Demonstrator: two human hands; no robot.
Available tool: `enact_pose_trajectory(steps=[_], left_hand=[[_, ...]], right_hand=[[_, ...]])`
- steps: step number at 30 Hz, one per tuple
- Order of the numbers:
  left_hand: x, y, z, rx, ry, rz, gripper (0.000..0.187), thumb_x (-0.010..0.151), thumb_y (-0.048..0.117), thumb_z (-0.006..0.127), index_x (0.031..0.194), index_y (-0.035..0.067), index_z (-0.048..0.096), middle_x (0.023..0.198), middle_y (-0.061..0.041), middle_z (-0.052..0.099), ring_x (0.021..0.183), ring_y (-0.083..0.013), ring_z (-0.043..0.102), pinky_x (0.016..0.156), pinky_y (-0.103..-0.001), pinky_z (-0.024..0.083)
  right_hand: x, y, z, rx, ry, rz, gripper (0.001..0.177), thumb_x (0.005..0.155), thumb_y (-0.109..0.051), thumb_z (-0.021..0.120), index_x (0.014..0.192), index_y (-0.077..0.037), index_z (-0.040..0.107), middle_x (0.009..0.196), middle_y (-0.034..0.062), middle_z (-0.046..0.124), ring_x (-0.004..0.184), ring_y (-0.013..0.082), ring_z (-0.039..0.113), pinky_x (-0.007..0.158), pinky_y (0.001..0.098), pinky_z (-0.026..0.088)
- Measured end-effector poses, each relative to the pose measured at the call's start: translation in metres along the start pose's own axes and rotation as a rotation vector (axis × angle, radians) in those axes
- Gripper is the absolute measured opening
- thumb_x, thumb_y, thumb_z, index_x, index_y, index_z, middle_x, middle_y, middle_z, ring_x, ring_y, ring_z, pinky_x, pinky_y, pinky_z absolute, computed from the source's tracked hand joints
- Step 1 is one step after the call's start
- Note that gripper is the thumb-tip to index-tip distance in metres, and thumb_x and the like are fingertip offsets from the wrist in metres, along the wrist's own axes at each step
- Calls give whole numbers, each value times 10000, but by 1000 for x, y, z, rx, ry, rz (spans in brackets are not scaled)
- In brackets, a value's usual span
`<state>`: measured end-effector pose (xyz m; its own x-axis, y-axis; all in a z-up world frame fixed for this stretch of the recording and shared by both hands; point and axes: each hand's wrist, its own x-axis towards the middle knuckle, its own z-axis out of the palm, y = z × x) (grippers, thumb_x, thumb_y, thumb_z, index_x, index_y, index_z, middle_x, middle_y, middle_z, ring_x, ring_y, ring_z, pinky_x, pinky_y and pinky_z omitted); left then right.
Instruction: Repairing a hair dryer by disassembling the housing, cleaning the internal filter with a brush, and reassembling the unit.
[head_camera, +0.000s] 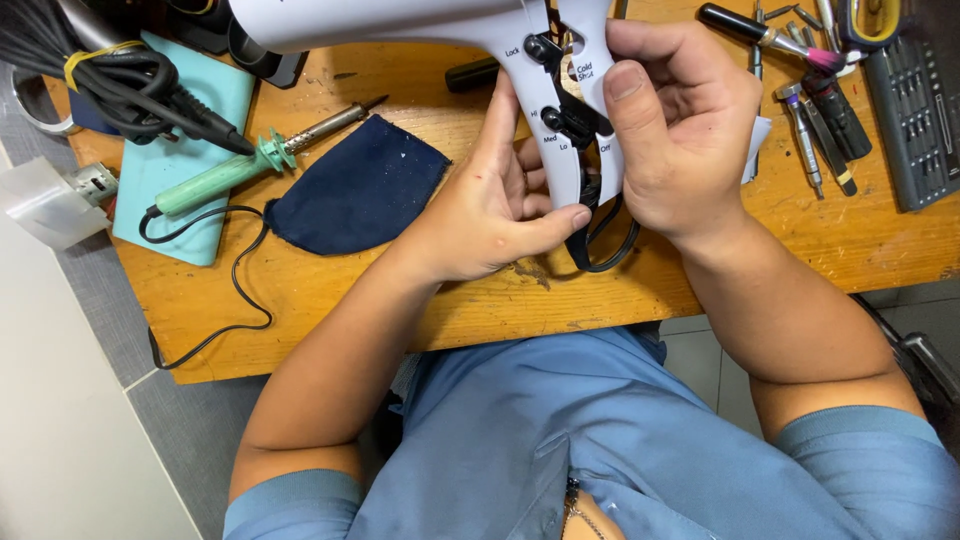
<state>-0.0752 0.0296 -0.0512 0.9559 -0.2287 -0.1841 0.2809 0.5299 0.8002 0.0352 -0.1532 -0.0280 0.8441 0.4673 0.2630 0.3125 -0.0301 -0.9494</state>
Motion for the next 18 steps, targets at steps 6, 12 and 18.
enact_pose_trajectory(steps=[6, 12, 18], left_hand=[[0, 1, -1, 40, -2, -14, 1403, 1036, -17, 848, 1826, 343, -253, 1515, -138, 683, 1235, -181, 805, 1169, -392, 726], [-1, 3, -3, 35, -15, -33, 1387, 1054, -20, 835, 1824, 348, -258, 1652, -143, 628, 1321, -173, 782, 1168, -377, 726], [-1, 0, -5, 84, -21, -20, 1399, 1050, -6, 848, 1815, 330, -274, 1589, -150, 665, 1283, -173, 797, 1215, -413, 731]], right_hand=[[0, -4, 3, -16, 7, -25, 411, 1285, -240, 662, 1436, 142, 662, 1299, 260, 768, 1167, 293, 762, 1033, 365, 637], [-2, -1, 5, -1, 28, -37, 409, 1280, -241, 683, 1448, 131, 659, 1323, 257, 759, 1201, 292, 753, 1072, 367, 631], [-3, -5, 7, -19, 27, -46, 390, 1292, -219, 662, 1447, 139, 654, 1323, 260, 757, 1190, 290, 747, 1057, 369, 620]])
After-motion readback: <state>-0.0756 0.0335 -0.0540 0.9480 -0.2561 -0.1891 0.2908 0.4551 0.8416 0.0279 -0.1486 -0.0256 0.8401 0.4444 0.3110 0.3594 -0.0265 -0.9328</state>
